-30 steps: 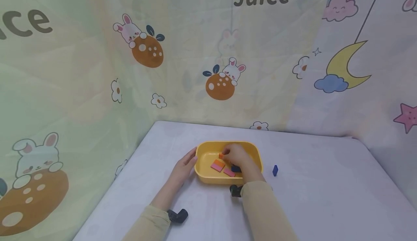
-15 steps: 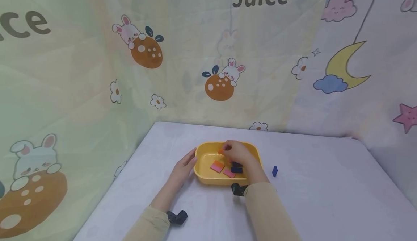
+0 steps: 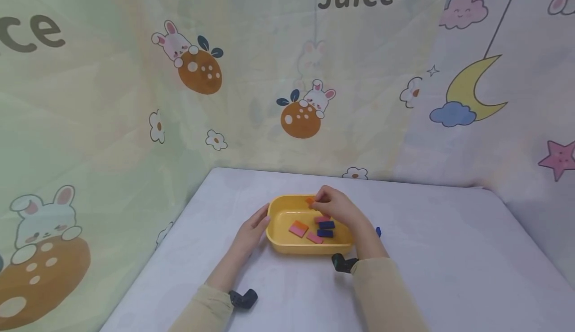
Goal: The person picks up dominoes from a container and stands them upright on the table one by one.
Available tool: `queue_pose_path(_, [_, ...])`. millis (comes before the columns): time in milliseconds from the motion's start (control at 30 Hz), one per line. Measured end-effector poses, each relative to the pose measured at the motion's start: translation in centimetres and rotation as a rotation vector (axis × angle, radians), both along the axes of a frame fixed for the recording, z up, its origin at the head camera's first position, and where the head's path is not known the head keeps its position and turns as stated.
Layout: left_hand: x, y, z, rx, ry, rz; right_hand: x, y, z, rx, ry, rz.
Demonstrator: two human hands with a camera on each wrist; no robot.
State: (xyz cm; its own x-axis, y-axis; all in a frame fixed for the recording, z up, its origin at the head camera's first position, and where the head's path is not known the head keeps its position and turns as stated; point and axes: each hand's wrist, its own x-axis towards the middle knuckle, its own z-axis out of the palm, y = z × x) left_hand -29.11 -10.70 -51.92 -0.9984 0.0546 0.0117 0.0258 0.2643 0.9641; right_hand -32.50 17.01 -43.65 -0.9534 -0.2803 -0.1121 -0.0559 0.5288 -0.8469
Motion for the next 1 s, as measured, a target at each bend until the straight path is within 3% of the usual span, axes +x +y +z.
queue_pose_path(167, [0.0, 0.0, 0.0, -0.009, 0.001, 0.005, 0.4, 0.8, 0.3, -0.047, 0.015, 0.026])
queue_pose_path(367, [0.0, 0.1, 0.1, -0.012, -0.021, 0.014, 1.0, 2.8, 1.3, -0.074, 0.023, 0.001])
queue_pose_path(567, [0.1, 0.2, 0.2, -0.018, -0.036, 0.020, 2.1, 5.8, 2.0, -0.005, 0.044, -0.056])
queue_pose_path(800, [0.1, 0.2, 0.1, -0.008, -0.032, 0.027, 3.6, 8.7, 2.0, 0.113, 0.136, -0.083])
queue_pose_path(1000, [-0.1, 0.2, -0.1, 0.003, -0.042, 0.026, 5.0, 10.9, 1.6, 0.129, 0.153, -0.127])
